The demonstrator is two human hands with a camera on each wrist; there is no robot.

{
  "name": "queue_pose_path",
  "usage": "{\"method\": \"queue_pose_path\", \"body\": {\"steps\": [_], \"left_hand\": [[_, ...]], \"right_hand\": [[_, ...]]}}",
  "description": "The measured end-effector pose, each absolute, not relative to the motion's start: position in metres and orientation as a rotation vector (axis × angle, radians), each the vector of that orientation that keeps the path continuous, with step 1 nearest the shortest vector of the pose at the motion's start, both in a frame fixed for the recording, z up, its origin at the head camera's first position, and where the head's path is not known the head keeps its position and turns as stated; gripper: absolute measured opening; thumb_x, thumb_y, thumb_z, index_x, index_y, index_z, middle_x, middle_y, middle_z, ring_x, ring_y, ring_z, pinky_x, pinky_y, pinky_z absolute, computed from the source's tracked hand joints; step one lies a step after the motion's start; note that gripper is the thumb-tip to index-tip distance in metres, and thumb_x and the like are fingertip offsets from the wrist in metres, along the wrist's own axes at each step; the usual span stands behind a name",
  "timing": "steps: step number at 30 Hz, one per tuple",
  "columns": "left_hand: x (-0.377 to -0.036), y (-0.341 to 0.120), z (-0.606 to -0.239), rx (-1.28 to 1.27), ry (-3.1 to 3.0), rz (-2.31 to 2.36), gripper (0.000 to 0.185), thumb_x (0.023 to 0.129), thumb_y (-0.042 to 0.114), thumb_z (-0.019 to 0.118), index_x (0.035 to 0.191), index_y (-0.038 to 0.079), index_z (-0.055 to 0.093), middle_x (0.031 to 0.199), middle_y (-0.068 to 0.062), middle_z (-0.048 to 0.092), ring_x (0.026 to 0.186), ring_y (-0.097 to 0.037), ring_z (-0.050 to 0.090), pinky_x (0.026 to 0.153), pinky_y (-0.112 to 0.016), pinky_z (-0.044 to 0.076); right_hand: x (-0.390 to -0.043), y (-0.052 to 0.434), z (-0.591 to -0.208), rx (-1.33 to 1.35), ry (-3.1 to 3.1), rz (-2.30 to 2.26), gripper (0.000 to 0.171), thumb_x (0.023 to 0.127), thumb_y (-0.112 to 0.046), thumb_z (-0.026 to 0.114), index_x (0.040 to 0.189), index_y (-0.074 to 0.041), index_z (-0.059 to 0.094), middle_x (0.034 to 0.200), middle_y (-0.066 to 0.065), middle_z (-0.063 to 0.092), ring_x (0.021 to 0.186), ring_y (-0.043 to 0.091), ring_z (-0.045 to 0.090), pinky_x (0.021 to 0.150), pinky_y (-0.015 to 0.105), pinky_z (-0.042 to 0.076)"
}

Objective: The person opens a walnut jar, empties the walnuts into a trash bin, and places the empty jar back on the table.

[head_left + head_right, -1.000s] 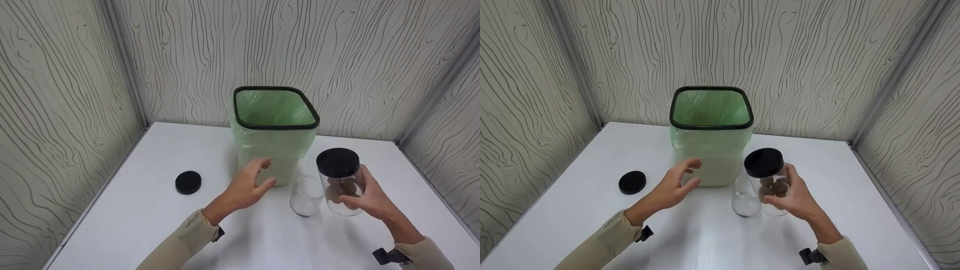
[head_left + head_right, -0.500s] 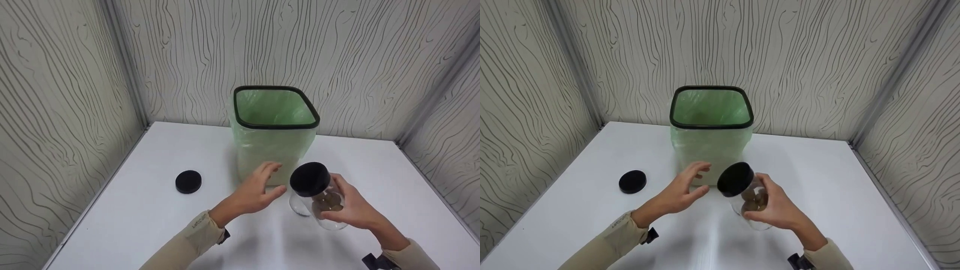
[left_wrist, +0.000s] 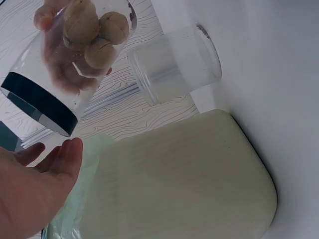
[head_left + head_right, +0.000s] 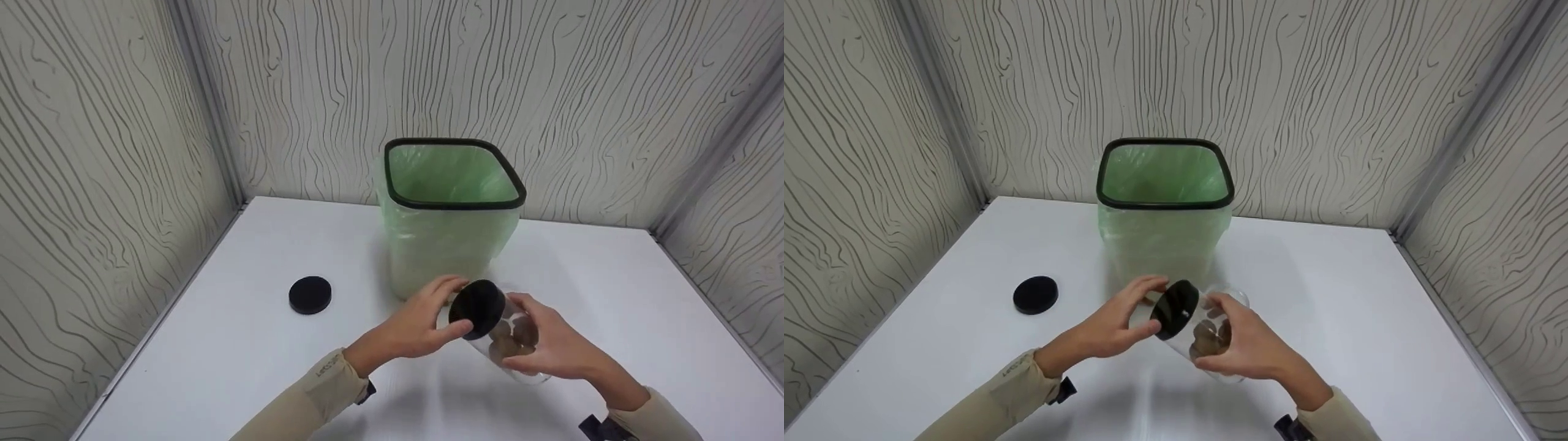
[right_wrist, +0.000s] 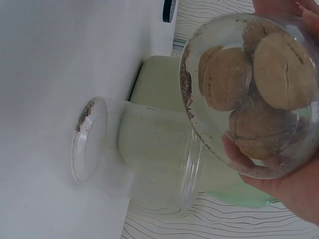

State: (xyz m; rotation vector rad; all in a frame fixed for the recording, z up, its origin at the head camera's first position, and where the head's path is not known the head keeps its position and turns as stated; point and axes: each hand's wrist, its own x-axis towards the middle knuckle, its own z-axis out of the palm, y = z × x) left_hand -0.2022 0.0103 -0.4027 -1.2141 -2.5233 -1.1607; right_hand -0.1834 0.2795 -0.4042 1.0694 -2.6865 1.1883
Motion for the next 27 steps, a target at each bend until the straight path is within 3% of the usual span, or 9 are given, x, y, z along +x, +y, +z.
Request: {"method": "queue_pose_path", "body": {"steps": [12,20,27], "left_hand": [[-0.201,0.011,-0.409,-1.227,-2.583,-1.106,0.084,0.085,0.062,0.055,0.149,0.017,0.026,0.147,-0.002,0.031,0.126,-0.013,0.037,0.099,-0.033,0.039],[-0.202,0.011,-0.412,-1.235,-2.511,-1.113,0.075,0.088,0.055,0.055,0.148,0.019,0.028,0.14,-0.001,0.038,0.116,-0.011,0.044,0.093,-0.028,0.041],[-0.203,0.007,-0.411,-1.275,-2.421,-1.122,0.073,0.087,0.05,0.058,0.147,0.018,0.03,0.139,-0.004,0.038,0.114,-0.013,0.045,0.091,-0.026,0.043]], "right_hand": [[-0.183,0.26,-0.406,1.076,-2.751,1.07,0.08,0.07,-0.038,0.084,0.135,-0.021,0.041,0.115,-0.009,0.054,0.088,0.014,0.054,0.071,0.028,0.047],[-0.184,0.256,-0.407,1.123,-2.79,1.137,0.08,0.072,-0.039,0.082,0.137,-0.02,0.038,0.123,-0.007,0.052,0.098,0.016,0.054,0.081,0.03,0.045],[-0.188,0.258,-0.404,1.169,-2.868,1.234,0.084,0.073,-0.034,0.082,0.141,-0.025,0.034,0.126,-0.003,0.051,0.096,0.015,0.056,0.081,0.03,0.046]]}}
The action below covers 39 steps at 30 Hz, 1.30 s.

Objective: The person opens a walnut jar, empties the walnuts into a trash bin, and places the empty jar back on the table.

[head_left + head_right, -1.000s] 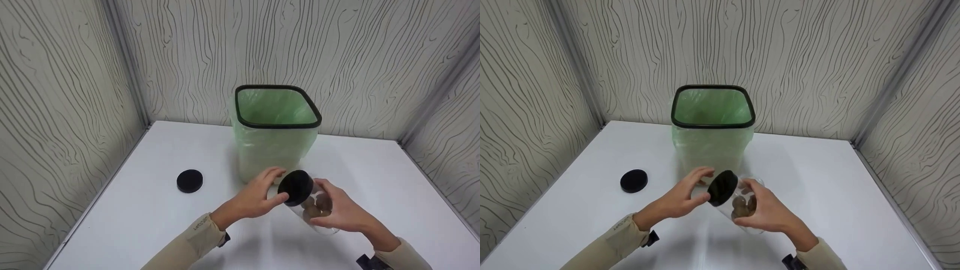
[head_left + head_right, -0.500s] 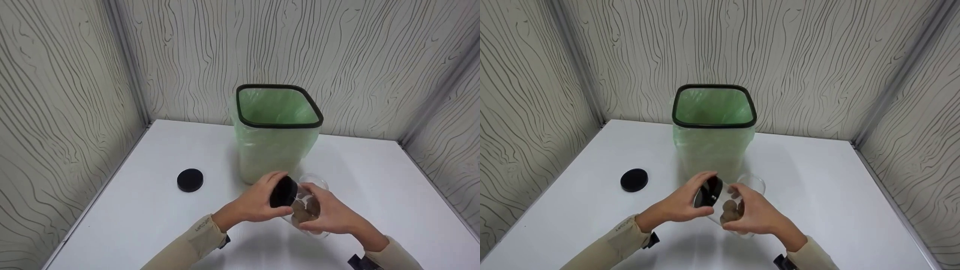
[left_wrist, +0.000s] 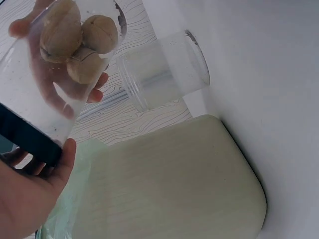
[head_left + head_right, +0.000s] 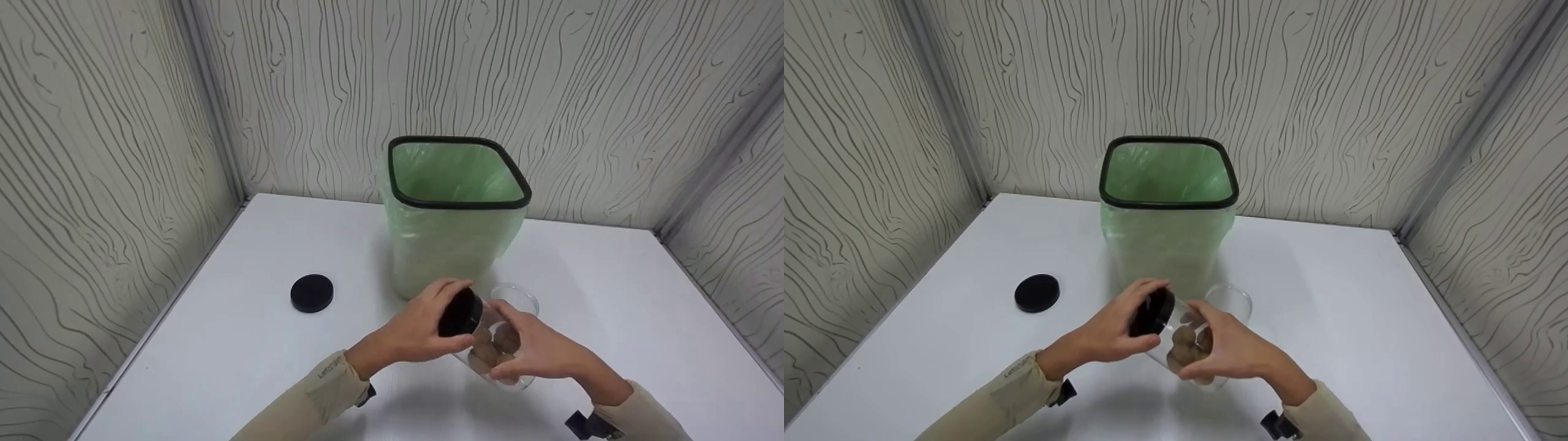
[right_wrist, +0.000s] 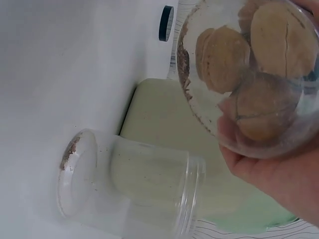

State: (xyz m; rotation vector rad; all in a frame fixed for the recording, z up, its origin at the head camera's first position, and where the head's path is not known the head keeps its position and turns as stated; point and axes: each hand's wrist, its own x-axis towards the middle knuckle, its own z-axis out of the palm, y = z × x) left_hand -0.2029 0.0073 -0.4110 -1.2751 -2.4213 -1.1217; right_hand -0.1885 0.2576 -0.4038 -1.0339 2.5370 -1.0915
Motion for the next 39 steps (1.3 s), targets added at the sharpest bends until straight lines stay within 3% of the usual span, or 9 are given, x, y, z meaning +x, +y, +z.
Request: {"method": "queue_pose_path", "body": {"steps": [7,14,25,33,39], "left_hand": [[-0.203,0.006,-0.414,-1.305,-2.41,-1.13,0.071,0.088,0.047,0.058,0.148,0.023,0.029,0.14,-0.005,0.035,0.114,-0.015,0.045,0.09,-0.027,0.044],[-0.204,0.004,-0.42,-1.329,-2.391,-1.19,0.066,0.089,0.039,0.058,0.147,0.025,0.031,0.139,-0.005,0.034,0.112,-0.016,0.046,0.089,-0.027,0.044],[-0.206,0.003,-0.426,-1.342,-2.338,-1.117,0.062,0.093,0.04,0.053,0.148,0.022,0.031,0.138,-0.009,0.035,0.111,-0.017,0.048,0.09,-0.026,0.043],[-0.206,0.006,-0.428,-1.211,-2.392,-1.174,0.061,0.094,0.047,0.048,0.147,0.022,0.032,0.136,-0.008,0.036,0.107,-0.018,0.048,0.087,-0.029,0.045],[-0.203,0.009,-0.429,-1.1,-2.443,-1.207,0.06,0.093,0.048,0.048,0.145,0.022,0.034,0.134,-0.006,0.039,0.103,-0.017,0.049,0.083,-0.029,0.046]], "right_hand": [[-0.196,0.264,-0.408,-1.122,2.454,-1.124,0.087,0.071,-0.026,0.081,0.144,-0.024,0.034,0.138,-0.002,0.046,0.123,0.018,0.044,0.099,0.035,0.037],[-0.193,0.257,-0.416,-1.127,2.479,-1.144,0.078,0.073,-0.024,0.08,0.139,-0.023,0.038,0.127,-0.003,0.053,0.111,0.017,0.053,0.093,0.034,0.042],[-0.19,0.252,-0.42,-1.171,2.488,-1.188,0.075,0.074,-0.027,0.079,0.138,-0.019,0.04,0.119,-0.001,0.058,0.103,0.017,0.056,0.085,0.032,0.046],[-0.184,0.245,-0.418,-1.07,2.775,-1.072,0.08,0.066,-0.031,0.086,0.13,-0.011,0.043,0.111,-0.006,0.056,0.096,0.011,0.057,0.078,0.031,0.05],[-0.177,0.241,-0.419,-0.994,2.86,-1.054,0.082,0.064,-0.033,0.088,0.129,-0.013,0.042,0.109,-0.005,0.052,0.084,0.011,0.054,0.067,0.026,0.049]]}}
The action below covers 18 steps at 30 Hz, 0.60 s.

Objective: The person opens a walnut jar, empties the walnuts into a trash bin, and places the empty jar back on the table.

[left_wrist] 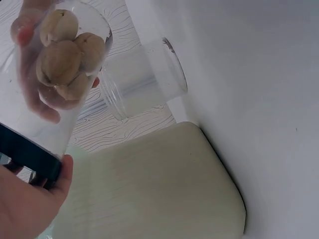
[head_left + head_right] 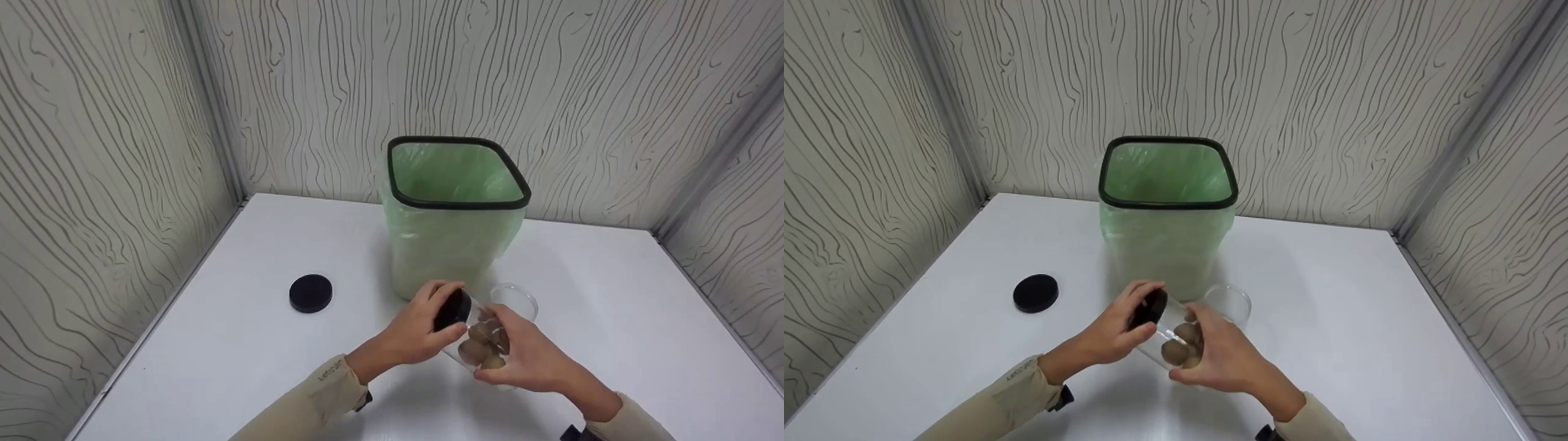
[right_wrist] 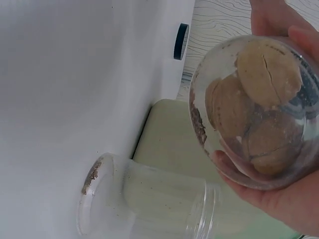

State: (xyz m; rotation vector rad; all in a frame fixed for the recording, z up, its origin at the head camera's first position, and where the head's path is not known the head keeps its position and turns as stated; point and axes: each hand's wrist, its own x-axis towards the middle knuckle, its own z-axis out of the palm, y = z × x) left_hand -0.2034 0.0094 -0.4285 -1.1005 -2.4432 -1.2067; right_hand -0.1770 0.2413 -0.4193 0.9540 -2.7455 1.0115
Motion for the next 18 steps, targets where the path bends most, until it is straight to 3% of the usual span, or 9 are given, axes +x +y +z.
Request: {"method": "queue_pose_path", "body": {"steps": [3,7,18], "left_hand": [[-0.201,0.012,-0.428,-1.035,-2.462,-1.246,0.059,0.093,0.05,0.047,0.144,0.022,0.036,0.132,-0.006,0.041,0.101,-0.016,0.049,0.081,-0.028,0.046],[-0.198,0.015,-0.425,-0.949,-2.481,-1.3,0.059,0.092,0.051,0.047,0.141,0.02,0.04,0.127,-0.005,0.044,0.098,-0.015,0.048,0.079,-0.027,0.046],[-0.19,0.02,-0.419,-0.755,-2.556,-1.439,0.061,0.09,0.054,0.05,0.136,0.014,0.043,0.119,-0.001,0.045,0.096,-0.013,0.048,0.081,-0.03,0.045]], "right_hand": [[-0.174,0.24,-0.42,0.921,-2.732,0.961,0.083,0.064,-0.04,0.087,0.128,-0.012,0.042,0.11,-0.004,0.052,0.077,0.01,0.051,0.061,0.024,0.047],[-0.173,0.238,-0.421,0.906,-2.709,0.885,0.084,0.063,-0.047,0.085,0.127,-0.014,0.041,0.111,-0.005,0.052,0.076,0.008,0.051,0.063,0.023,0.048],[-0.173,0.236,-0.426,0.924,-2.599,0.725,0.084,0.062,-0.049,0.085,0.126,-0.012,0.043,0.099,-0.011,0.051,0.071,0.003,0.05,0.063,0.023,0.048]]}}
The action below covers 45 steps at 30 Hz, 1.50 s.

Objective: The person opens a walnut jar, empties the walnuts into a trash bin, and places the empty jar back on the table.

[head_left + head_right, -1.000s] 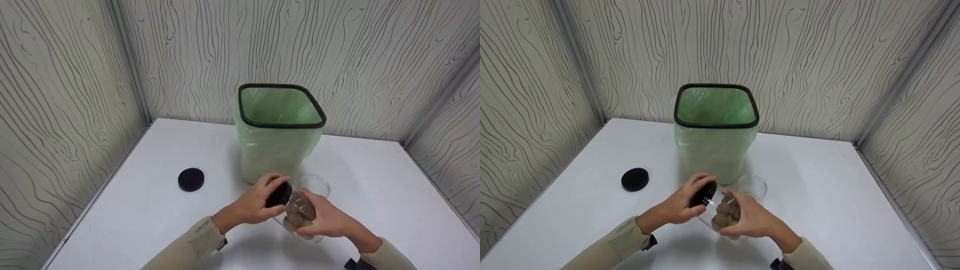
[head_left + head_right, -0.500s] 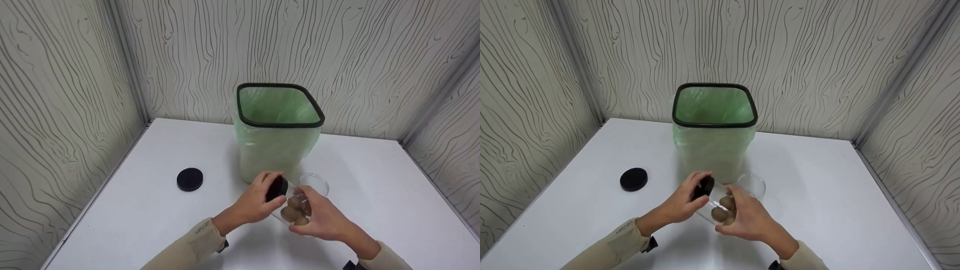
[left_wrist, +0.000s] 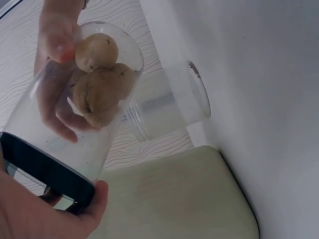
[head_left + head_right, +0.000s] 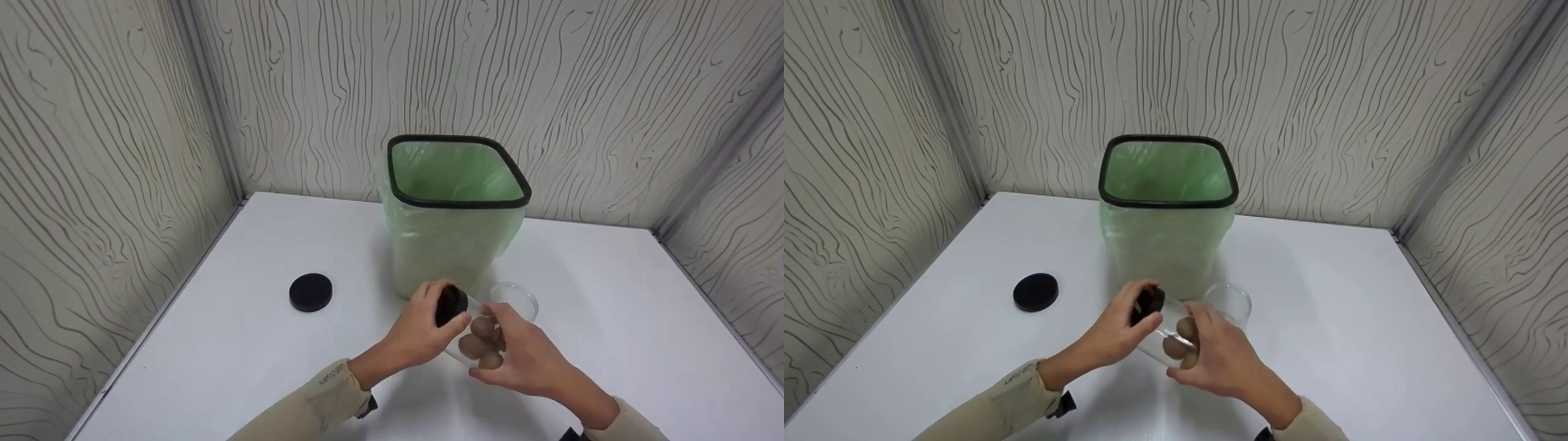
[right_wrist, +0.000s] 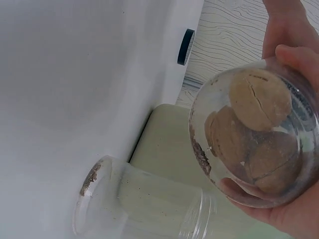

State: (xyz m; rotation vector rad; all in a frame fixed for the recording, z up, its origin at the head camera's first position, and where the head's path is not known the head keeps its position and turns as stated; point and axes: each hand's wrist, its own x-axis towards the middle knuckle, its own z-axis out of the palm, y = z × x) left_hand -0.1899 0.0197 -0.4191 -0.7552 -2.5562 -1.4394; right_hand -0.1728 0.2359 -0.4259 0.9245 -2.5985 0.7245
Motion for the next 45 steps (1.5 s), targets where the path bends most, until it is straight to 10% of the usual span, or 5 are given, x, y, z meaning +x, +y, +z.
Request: {"method": "queue_pose_path", "body": {"steps": [22,45], "left_hand": [[-0.2,-0.005,-0.412,-1.478,-2.417,-1.294,0.091,0.077,0.046,0.075,0.149,0.028,0.022,0.148,0.003,0.025,0.125,-0.011,0.035,0.097,-0.029,0.04],[-0.199,0.003,-0.417,-1.227,-2.444,-1.354,0.08,0.078,0.049,0.072,0.143,0.023,0.033,0.134,0.003,0.039,0.11,-0.01,0.045,0.089,-0.024,0.044]], "right_hand": [[-0.18,0.256,-0.419,1.21,-2.735,1.196,0.08,0.073,-0.03,0.082,0.139,-0.024,0.036,0.125,-0.005,0.052,0.105,0.016,0.054,0.086,0.031,0.048],[-0.174,0.249,-0.418,1.034,-2.705,0.982,0.083,0.066,-0.036,0.087,0.134,-0.021,0.04,0.118,-0.009,0.053,0.094,0.009,0.054,0.076,0.029,0.05]]}}
